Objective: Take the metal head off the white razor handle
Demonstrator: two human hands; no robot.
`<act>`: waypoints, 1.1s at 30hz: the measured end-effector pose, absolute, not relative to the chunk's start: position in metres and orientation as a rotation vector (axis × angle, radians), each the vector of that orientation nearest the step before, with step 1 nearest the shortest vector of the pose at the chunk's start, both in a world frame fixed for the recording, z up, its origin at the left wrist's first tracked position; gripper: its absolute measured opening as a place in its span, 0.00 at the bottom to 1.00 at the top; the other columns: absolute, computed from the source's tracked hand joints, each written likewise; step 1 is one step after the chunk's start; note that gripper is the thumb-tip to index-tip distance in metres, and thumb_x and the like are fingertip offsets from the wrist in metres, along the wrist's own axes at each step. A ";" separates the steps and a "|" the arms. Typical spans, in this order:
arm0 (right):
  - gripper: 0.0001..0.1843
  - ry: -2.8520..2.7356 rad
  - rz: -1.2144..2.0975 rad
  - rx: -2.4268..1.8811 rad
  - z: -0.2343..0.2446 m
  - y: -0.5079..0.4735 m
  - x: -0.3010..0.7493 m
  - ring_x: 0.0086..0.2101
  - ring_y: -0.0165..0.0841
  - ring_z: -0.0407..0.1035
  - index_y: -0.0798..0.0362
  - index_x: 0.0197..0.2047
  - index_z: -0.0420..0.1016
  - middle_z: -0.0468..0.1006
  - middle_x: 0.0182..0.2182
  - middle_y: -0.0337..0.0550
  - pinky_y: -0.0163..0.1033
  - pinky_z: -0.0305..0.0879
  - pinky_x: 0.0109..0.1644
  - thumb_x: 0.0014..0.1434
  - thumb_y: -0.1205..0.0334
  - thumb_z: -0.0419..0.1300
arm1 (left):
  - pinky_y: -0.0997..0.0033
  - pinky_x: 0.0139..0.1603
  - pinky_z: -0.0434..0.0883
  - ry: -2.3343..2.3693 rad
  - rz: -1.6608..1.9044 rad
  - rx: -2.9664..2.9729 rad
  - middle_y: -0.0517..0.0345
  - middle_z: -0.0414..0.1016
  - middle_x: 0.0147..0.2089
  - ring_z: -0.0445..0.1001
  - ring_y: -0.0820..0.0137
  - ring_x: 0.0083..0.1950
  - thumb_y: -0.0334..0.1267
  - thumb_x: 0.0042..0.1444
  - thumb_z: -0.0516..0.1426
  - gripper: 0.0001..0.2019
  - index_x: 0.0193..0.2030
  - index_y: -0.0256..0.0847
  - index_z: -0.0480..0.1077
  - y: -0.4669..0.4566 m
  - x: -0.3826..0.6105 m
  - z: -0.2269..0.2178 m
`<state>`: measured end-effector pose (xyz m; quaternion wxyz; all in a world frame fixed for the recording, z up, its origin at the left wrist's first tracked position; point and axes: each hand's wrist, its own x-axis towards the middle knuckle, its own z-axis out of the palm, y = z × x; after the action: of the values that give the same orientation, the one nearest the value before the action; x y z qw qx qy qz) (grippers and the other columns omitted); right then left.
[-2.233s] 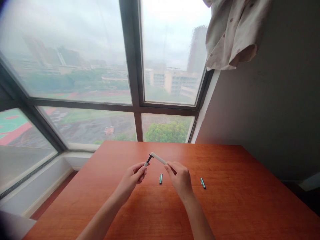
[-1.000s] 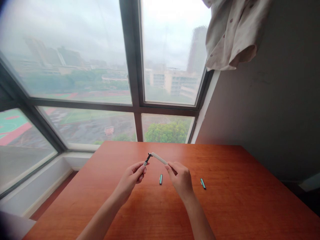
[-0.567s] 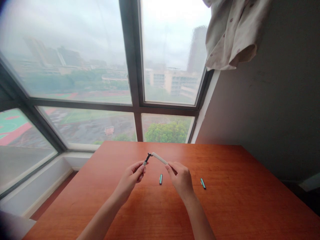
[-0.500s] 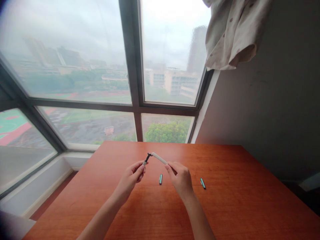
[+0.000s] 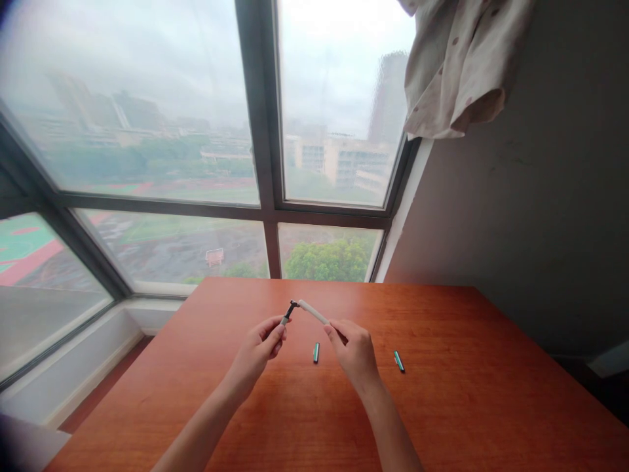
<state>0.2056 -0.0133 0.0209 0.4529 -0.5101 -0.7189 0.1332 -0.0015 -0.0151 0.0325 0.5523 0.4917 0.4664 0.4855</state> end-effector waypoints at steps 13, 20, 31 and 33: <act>0.17 -1.778 0.287 -1.284 0.021 -0.013 0.206 0.25 0.32 0.68 0.54 0.35 0.79 0.76 0.24 0.43 0.33 0.61 0.30 0.63 0.55 0.51 | 0.79 0.21 0.51 1.082 1.146 1.132 0.63 0.63 0.27 0.57 0.80 0.22 0.44 0.51 0.57 0.17 0.44 0.35 0.70 -0.016 -0.001 0.031; 0.15 -1.731 0.311 -1.286 0.021 -0.014 0.205 0.26 0.32 0.68 0.54 0.35 0.78 0.75 0.25 0.42 0.33 0.60 0.31 0.62 0.56 0.53 | 0.79 0.21 0.50 1.071 1.150 1.121 0.63 0.63 0.27 0.56 0.80 0.21 0.44 0.51 0.57 0.17 0.44 0.35 0.70 -0.013 -0.001 0.027; 0.13 -1.748 0.321 -1.242 0.018 -0.013 0.202 0.27 0.32 0.69 0.53 0.37 0.78 0.76 0.26 0.42 0.33 0.61 0.32 0.62 0.58 0.54 | 0.79 0.21 0.51 1.077 1.119 1.146 0.63 0.63 0.27 0.56 0.80 0.21 0.43 0.52 0.56 0.16 0.44 0.35 0.70 -0.014 0.000 0.027; 0.12 -1.749 0.320 -1.249 0.018 -0.013 0.202 0.27 0.32 0.69 0.53 0.37 0.78 0.76 0.26 0.42 0.33 0.61 0.32 0.62 0.58 0.54 | 0.79 0.21 0.50 1.079 1.119 1.155 0.63 0.62 0.28 0.56 0.80 0.21 0.43 0.52 0.56 0.16 0.44 0.35 0.69 -0.014 0.000 0.026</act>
<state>0.2024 -0.0133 0.0181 0.4658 -0.5086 -0.7123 0.1304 0.0003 -0.0143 0.0264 0.5667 0.4916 0.4589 0.4760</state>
